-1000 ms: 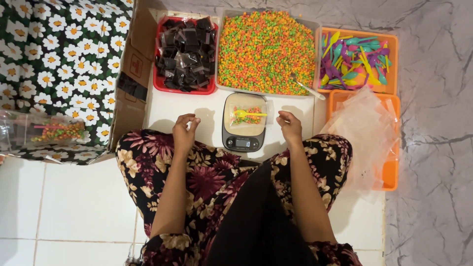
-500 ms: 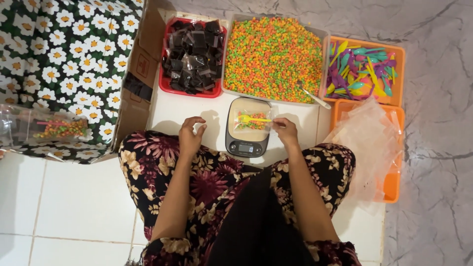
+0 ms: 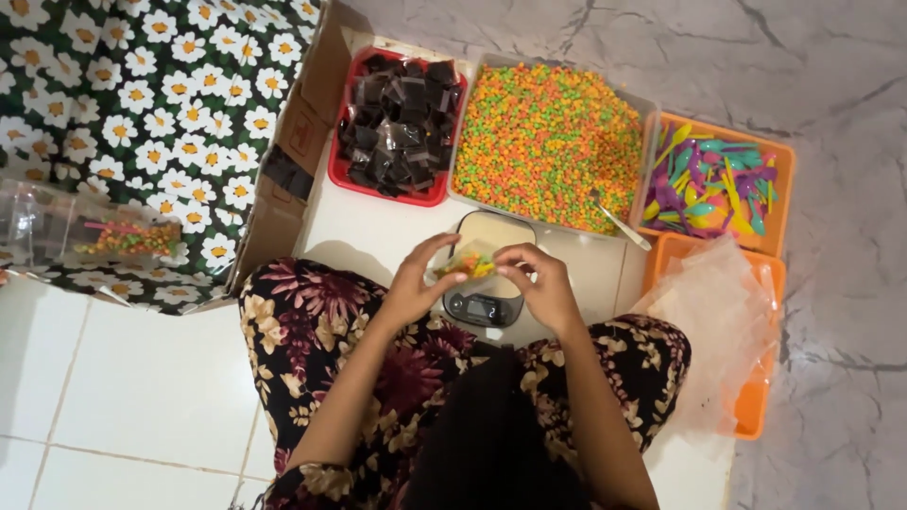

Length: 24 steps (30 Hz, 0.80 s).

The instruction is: Packaging small colorful beads into plastic bags by scooping, weighing on a digital scale, and sealing.

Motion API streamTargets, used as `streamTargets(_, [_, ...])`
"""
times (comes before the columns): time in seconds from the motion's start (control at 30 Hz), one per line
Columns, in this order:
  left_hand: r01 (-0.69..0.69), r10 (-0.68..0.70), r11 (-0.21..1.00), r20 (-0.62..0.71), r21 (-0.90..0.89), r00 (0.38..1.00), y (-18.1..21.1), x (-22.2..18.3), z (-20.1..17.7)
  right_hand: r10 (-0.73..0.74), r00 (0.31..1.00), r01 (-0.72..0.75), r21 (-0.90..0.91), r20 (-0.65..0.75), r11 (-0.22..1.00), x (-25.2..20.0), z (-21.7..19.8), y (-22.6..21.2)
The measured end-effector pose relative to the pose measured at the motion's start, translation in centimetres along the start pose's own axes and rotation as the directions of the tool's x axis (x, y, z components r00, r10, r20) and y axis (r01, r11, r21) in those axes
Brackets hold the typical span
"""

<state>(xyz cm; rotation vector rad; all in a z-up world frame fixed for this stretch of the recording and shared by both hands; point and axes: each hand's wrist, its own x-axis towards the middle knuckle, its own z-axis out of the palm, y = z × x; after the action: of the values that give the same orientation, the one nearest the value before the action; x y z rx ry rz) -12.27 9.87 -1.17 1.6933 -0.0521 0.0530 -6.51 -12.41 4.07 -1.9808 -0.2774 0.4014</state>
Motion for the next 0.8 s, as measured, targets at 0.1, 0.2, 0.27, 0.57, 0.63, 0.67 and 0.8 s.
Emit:
streamTargets(0.1, [0.044,-0.045,0.996,-0.018,-0.081,0.999,-0.7,0.1,0.6,-0.039,0.997,0.039,-0.007,0.068,0.999,0.5,0.6,-2.2])
streamTargets(0.2, [0.111,-0.137,0.975,-0.123,-0.193,0.983,0.3,-0.4,0.7,-0.126,0.988,0.127,-0.001,0.086,0.992,0.9,1.3,-3.1])
streamTargets(0.27, [0.118,-0.153,0.969,-0.153,-0.216,0.976,-0.3,-0.6,0.6,-0.157,0.983,0.157,0.006,0.098,0.988,1.4,1.9,-2.8])
streamTargets(0.57, [0.088,-0.14,0.967,-0.211,-0.237,0.967,0.5,-0.4,-2.0,-0.294,0.94,0.3,-0.005,0.172,0.954,3.7,4.2,-4.0])
streamTargets(0.63, [0.082,-0.131,0.969,-0.206,-0.232,0.97,-0.3,-0.4,-2.8,-0.322,0.927,0.332,-0.024,0.194,0.943,4.4,4.6,-4.4])
streamTargets(0.67, [0.092,-0.135,0.966,-0.169,-0.242,0.976,-0.5,-0.3,-3.3,-0.336,0.92,0.352,-0.048,0.201,0.935,4.7,4.8,-4.5])
streamTargets(0.8, [0.183,-0.169,0.931,0.071,-0.317,0.983,-1.5,0.0,-5.4,-0.369,0.897,0.396,-0.072,0.245,0.915,5.6,5.9,-5.2])
